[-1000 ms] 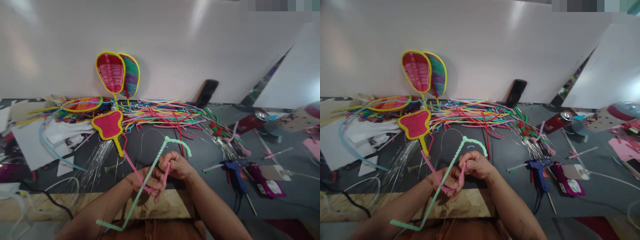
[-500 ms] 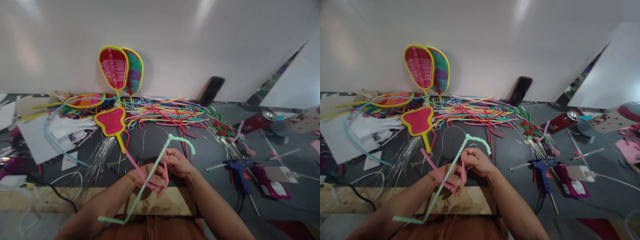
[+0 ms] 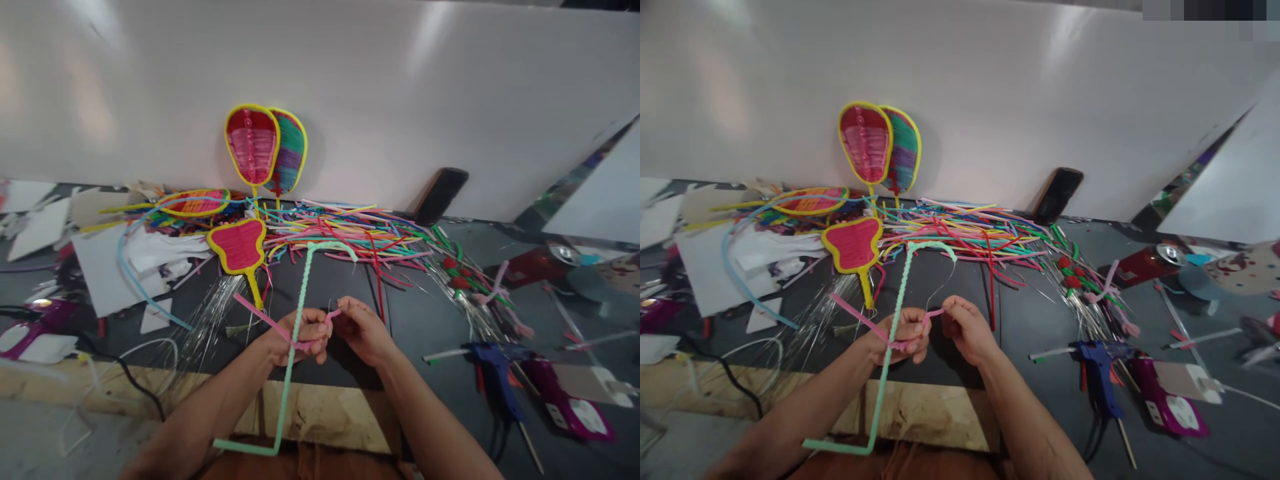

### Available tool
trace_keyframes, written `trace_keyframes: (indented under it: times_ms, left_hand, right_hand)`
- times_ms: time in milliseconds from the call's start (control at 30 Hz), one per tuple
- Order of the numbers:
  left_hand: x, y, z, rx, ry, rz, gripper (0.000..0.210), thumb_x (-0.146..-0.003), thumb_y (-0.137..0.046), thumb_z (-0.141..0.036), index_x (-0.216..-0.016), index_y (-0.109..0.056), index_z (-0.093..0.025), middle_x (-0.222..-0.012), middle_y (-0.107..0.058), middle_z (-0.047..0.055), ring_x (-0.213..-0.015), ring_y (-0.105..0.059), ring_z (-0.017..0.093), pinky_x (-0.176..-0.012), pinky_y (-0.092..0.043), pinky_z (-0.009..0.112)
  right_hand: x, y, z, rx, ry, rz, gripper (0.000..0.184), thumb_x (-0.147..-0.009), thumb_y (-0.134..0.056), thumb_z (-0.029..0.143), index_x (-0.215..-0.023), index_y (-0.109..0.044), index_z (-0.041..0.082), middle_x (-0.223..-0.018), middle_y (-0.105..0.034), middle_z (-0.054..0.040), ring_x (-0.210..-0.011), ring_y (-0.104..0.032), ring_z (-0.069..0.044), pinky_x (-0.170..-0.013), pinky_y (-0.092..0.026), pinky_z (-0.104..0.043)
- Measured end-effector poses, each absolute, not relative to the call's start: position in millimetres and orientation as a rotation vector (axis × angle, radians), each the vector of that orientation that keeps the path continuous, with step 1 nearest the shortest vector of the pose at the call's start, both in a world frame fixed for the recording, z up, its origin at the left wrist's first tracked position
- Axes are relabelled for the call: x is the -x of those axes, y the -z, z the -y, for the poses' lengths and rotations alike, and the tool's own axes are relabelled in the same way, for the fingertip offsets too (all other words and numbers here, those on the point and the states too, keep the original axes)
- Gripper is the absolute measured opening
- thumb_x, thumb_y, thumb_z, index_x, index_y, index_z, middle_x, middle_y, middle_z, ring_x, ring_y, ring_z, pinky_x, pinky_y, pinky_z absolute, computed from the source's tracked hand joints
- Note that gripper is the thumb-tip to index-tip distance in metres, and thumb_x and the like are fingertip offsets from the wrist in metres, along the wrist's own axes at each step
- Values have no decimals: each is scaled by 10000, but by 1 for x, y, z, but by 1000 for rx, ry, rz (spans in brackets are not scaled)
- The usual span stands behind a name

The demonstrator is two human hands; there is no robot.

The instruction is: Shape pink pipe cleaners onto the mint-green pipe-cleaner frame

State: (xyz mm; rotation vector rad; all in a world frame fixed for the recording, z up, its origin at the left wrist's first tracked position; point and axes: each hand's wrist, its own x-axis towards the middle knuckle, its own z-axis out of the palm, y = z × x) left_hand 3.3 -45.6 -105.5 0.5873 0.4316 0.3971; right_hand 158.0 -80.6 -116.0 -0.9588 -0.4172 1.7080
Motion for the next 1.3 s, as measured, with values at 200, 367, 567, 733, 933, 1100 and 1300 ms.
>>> trace_keyframes:
  times_ms: [200, 367, 567, 733, 933, 1100, 1300]
  left_hand:
    - [0, 100, 36, -589, -564, -548, 267, -663, -762, -314, -696, -582, -119, -451, -500, -47, -395, -446, 46, -471, -434, 206]
    - [2, 104, 32, -658, -636, -638, 254, -676, -745, -315, -708, -578, -126, -475, -525, -43, -410, -463, 51, -484, -441, 209]
    - [0, 105, 33, -804, -610, -758, 264, -674, -738, -333, -691, -577, -124, -512, -573, -23, -450, -522, 73, -486, -445, 198]
    - [-3, 102, 33, -852, -536, -789, 278, -676, -730, -359, -710, -612, -110, -534, -617, 14, -473, -571, 90, -459, -407, 169]
    - [-3, 101, 35, -793, -597, -663, 268, -693, -725, -339, -800, -631, -111, -508, -561, -26, -448, -505, 67, -503, -469, 202]
    - [-2, 105, 36, -749, -608, -626, 263, -710, -712, -350, -764, -606, -115, -484, -547, -31, -430, -504, 63, -502, -485, 206]
    - [2, 103, 35, -736, -538, -607, 295, -644, -765, -323, -749, -611, -95, -567, -640, 35, -441, -567, 84, -464, -450, 182]
  right_hand:
    - [-160, 115, 82, 1013, -1508, 560, 205, -703, -653, 300, -623, -501, 187, -492, -379, 74, -455, -306, -72, -462, -257, -209]
    - [-161, 108, 88, 1193, -1194, 873, 157, -768, -573, 271, -646, -516, 188, -534, -392, 58, -501, -334, -89, -486, -274, -221]
    - [-165, 94, 95, 1281, -662, 1325, 131, -798, -520, 178, -669, -536, 193, -629, -475, 24, -562, -433, -111, -528, -347, -238]
    - [-168, 88, 97, 1229, -423, 1539, 133, -776, -524, 109, -682, -525, 202, -615, -505, 23, -555, -469, -115, -533, -375, -241]
    - [-168, 84, 98, 1200, -381, 1579, 141, -777, -509, 91, -691, -514, 203, -613, -500, 21, -564, -476, -115, -537, -387, -241]
    - [-170, 84, 99, 1152, -382, 1613, 143, -767, -499, 79, -697, -510, 203, -609, -487, 20, -560, -466, -119, -520, -377, -245]
    - [-170, 86, 101, 1059, -402, 1629, 140, -747, -503, 67, -713, -509, 203, -600, -456, 24, -570, -447, -123, -530, -366, -254]
